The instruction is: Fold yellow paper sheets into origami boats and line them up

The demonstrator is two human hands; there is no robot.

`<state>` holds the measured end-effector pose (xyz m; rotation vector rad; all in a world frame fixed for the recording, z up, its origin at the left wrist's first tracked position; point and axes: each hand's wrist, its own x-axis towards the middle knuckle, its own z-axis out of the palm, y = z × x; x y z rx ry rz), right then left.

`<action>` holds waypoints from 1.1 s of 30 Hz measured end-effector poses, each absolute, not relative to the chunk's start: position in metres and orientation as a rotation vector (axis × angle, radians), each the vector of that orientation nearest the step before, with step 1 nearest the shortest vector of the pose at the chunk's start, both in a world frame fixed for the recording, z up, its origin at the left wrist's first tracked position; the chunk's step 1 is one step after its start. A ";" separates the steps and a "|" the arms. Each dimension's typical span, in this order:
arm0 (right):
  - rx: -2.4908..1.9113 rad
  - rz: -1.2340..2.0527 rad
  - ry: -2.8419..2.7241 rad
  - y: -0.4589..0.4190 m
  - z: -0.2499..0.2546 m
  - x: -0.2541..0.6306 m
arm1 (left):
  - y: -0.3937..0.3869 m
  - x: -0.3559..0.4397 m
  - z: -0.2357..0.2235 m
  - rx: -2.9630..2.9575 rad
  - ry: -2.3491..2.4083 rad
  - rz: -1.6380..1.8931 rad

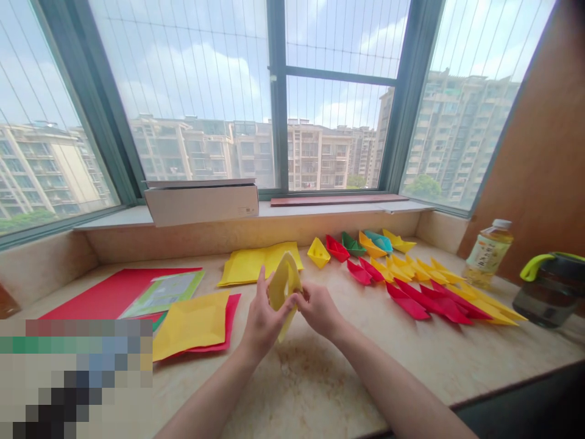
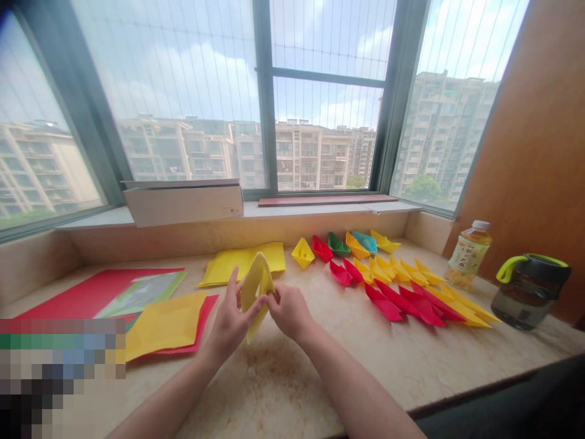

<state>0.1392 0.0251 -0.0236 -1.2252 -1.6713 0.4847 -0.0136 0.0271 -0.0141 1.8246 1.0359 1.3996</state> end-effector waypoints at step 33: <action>-1.369 0.415 -1.643 0.016 -0.012 0.145 | 0.031 -0.021 -0.006 1.809 1.147 1.197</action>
